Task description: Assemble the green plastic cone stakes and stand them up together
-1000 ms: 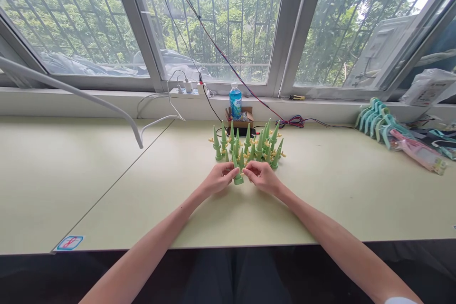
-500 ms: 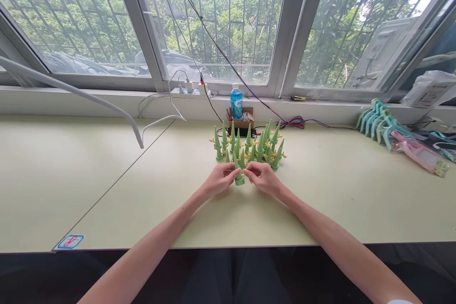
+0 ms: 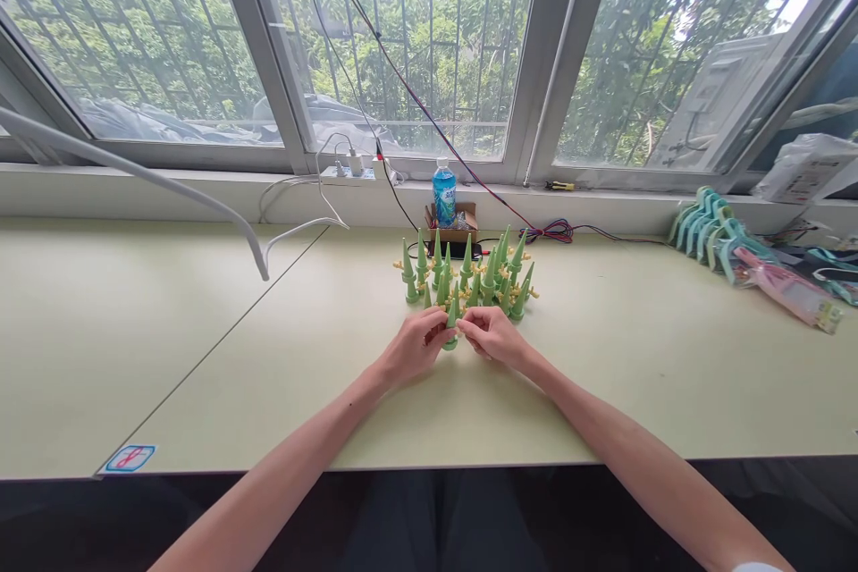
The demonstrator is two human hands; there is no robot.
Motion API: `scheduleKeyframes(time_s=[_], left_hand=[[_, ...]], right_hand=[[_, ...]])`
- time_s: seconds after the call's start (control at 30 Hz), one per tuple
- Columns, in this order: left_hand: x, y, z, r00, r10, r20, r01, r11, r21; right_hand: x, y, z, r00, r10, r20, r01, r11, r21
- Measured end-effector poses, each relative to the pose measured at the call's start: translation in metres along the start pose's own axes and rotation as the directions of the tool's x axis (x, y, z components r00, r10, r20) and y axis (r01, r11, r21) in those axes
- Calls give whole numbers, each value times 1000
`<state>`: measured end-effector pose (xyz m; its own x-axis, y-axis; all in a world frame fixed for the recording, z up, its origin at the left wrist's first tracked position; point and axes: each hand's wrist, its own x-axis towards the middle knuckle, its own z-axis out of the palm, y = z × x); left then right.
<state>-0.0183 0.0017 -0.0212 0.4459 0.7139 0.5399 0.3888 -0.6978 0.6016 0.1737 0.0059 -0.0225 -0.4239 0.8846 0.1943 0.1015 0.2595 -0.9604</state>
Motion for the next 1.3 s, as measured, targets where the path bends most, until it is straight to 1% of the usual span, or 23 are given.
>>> scheduleKeyframes(time_s=[0.1,0.17,0.23,0.33,0.4,0.47,0.53,0.63,0.7,0.77,0.83,0.9,0.97,1.03,1.17,1.23,1.3], left_hand=[[-1,0,0,1000,21,11,-21,999,31],[0,0,0,1000,-2,11,2,1000,4],[1,1,-1,999,-52,6,52,997,-55],[4,4,-4,986,-168,-1,165,970,-181],[5,7,-8,962,-270,36,269,920,-284],[7,8,-12,926,-362,108,375,838,-396],[7,7,-15,891,-417,178,447,745,-495],[7,5,-17,865,-436,248,493,647,-582],[7,3,-18,856,-434,281,509,615,-602],[7,3,-17,850,-435,299,521,602,-605],[7,3,-17,849,-437,296,522,609,-597],[7,4,-16,855,-440,274,513,637,-576],[6,6,-15,872,-432,232,485,692,-535],[6,7,-14,899,-401,175,434,768,-470],[6,7,-11,957,-287,50,288,905,-312],[5,4,-9,979,-204,-14,196,955,-222],[4,2,-7,993,-106,-48,99,988,-118]], right_hand=[[1,0,0,998,59,18,-60,997,49],[1,0,0,997,71,21,-72,996,56],[1,0,0,998,52,19,-52,998,33],[0,0,1,999,-26,-23,25,998,-50],[-1,-1,1,994,-93,-63,86,991,-105],[-2,-1,0,984,-164,-72,152,977,-146],[-2,-1,0,972,-228,-60,212,958,-193],[-2,0,-1,952,-303,-44,280,918,-280],[-1,0,-2,944,-329,-30,304,900,-312],[-1,0,-2,941,-339,-15,316,891,-325],[-1,0,-2,938,-346,-5,324,883,-341],[-1,1,-1,937,-350,-1,326,874,-361],[-1,1,0,939,-345,-5,319,874,-365],[-2,1,1,946,-324,-15,300,891,-341],[-3,1,3,974,-224,-22,212,946,-245],[-3,1,3,985,-170,-15,164,967,-193],[-3,0,3,993,-116,-5,114,984,-139]])
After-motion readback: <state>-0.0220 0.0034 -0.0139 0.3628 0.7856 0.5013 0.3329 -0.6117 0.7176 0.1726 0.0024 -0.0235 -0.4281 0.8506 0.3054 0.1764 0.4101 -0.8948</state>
